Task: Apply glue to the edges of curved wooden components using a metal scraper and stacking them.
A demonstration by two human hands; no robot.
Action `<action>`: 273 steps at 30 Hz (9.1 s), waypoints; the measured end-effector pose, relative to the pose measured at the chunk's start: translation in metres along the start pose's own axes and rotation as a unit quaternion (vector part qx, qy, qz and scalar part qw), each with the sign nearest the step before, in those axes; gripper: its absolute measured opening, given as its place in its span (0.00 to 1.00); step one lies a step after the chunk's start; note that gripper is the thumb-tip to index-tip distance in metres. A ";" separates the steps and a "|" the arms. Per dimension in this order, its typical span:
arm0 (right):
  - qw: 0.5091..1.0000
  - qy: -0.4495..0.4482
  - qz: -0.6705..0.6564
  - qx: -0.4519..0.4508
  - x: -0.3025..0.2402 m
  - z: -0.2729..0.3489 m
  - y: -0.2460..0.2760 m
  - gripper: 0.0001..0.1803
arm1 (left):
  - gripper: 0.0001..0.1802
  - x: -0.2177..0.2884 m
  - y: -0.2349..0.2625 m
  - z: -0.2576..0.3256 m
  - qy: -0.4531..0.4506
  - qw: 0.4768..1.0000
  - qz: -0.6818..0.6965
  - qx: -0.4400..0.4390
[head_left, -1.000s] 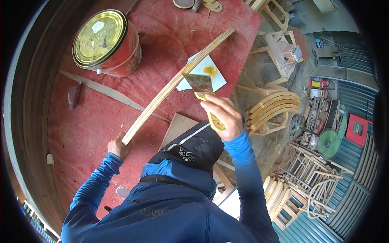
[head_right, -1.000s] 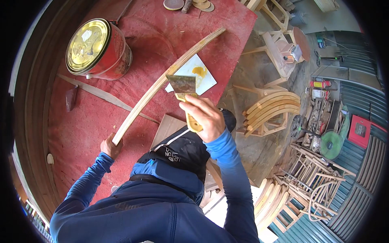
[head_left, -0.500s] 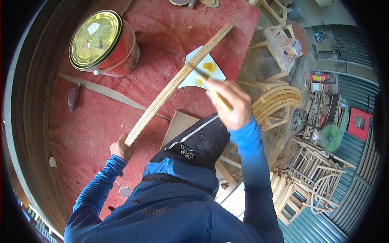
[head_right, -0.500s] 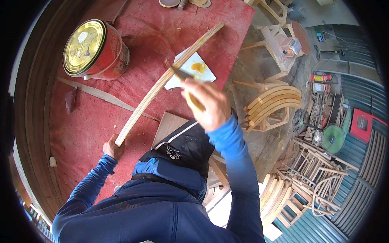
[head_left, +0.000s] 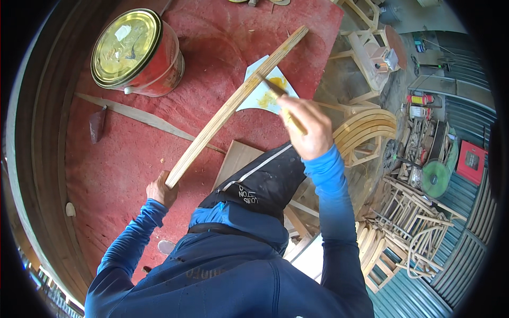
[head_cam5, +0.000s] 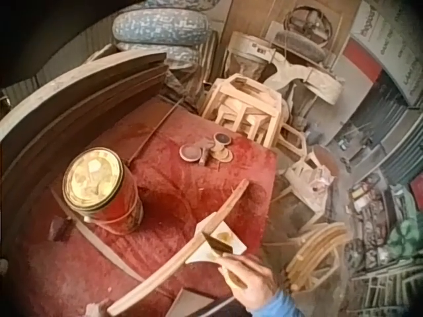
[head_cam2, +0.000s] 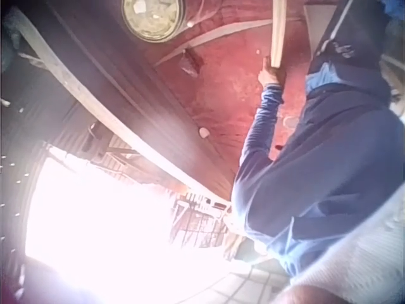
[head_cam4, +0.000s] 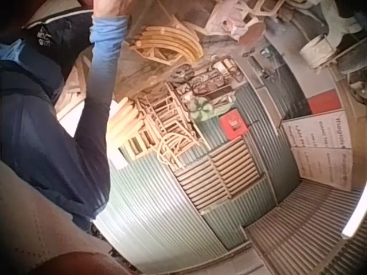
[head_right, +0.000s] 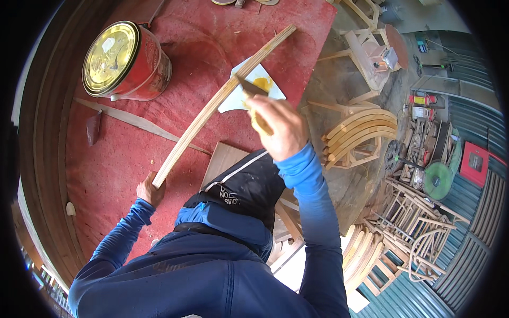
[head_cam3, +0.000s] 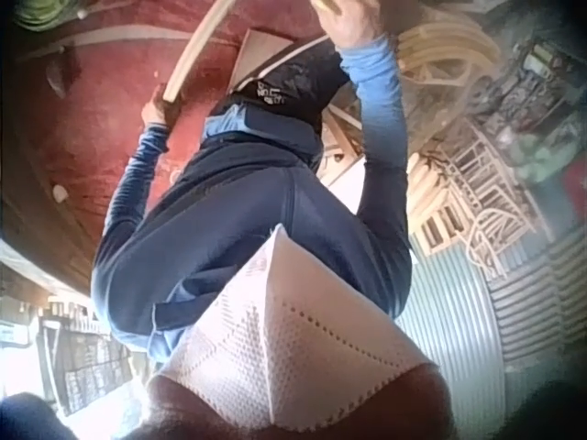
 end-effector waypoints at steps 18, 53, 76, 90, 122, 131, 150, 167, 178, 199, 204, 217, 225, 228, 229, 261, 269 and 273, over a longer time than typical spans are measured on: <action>0.984 -0.047 -0.157 0.069 -0.014 0.072 -0.031 0.16 | 0.16 -0.006 0.005 -0.012 0.005 1.000 0.012 -0.017; 1.000 -0.002 0.020 -0.001 0.021 0.110 -0.060 0.29 | 0.20 0.073 -0.007 -0.054 -0.017 0.995 0.088 -0.045; 0.999 -0.010 0.043 -0.019 0.017 0.089 -0.050 0.29 | 0.19 0.079 -0.010 -0.050 -0.011 0.997 0.059 -0.048; 0.990 -0.128 0.027 0.055 0.086 0.094 0.005 0.20 | 0.21 0.080 -0.009 -0.050 -0.015 0.996 0.073 -0.048; 0.911 -0.196 -0.318 0.175 0.059 0.085 0.031 0.15 | 0.19 0.083 -0.007 -0.048 0.002 0.997 0.049 -0.059; 0.999 0.048 0.009 0.011 0.009 0.075 -0.019 0.21 | 0.21 0.080 -0.012 -0.049 -0.021 0.997 0.060 -0.036; 0.998 -0.005 -0.042 -0.045 -0.014 0.065 0.000 0.23 | 0.20 0.083 -0.009 -0.046 -0.012 0.998 0.049 -0.040; 1.000 0.005 0.008 0.029 -0.002 0.053 0.012 0.21 | 0.20 0.086 -0.006 -0.046 -0.026 0.998 0.051 -0.024; 0.992 -0.072 -0.063 -0.085 -0.035 0.051 0.001 0.19 | 0.21 0.088 -0.008 -0.044 -0.017 0.998 0.044 -0.036; 0.976 -0.130 -0.082 0.153 0.132 -0.060 0.093 0.12 | 0.20 0.088 -0.011 -0.045 -0.017 0.998 0.048 -0.048; 0.990 0.075 0.098 -0.064 0.032 -0.026 0.002 0.16 | 0.20 0.083 -0.011 -0.044 -0.010 0.997 0.055 -0.044; 0.860 -0.293 -0.418 0.014 0.076 0.013 -0.003 0.14 | 0.21 0.085 -0.009 -0.046 -0.023 0.999 0.035 -0.033; 0.809 -0.258 -0.527 -0.038 0.075 0.026 -0.005 0.15 | 0.17 0.000 -0.036 -0.016 -0.018 0.971 0.200 -0.128; 0.811 -0.256 -0.513 -0.118 0.079 0.038 -0.047 0.16 | 0.17 -0.028 -0.032 0.003 -0.035 0.983 0.149 -0.102; 0.808 -0.268 -0.507 -0.137 0.085 0.040 -0.057 0.16 | 0.17 -0.028 -0.028 0.006 -0.032 0.983 0.149 -0.103; 0.966 -0.171 -0.176 0.084 0.045 0.030 0.045 0.12 | 0.15 -0.003 -0.021 0.029 -0.021 0.999 0.041 -0.016; 0.957 -0.162 -0.152 0.189 0.090 0.049 0.048 0.13 | 0.15 -0.001 -0.021 0.028 -0.021 0.998 0.039 -0.034; 0.974 -0.082 -0.056 0.205 0.100 0.036 0.050 0.13 | 0.15 -0.004 -0.024 0.028 -0.018 0.999 0.034 -0.037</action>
Point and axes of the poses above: each hand's wrist, its own z-axis away from the middle knuckle, its own y-axis out of the back of the hand, x = y × z, the point moved 8 cm from there along -z, towards the middle knuckle, and after that the axes turned 11 degrees about -z, right-handed, at the moved point
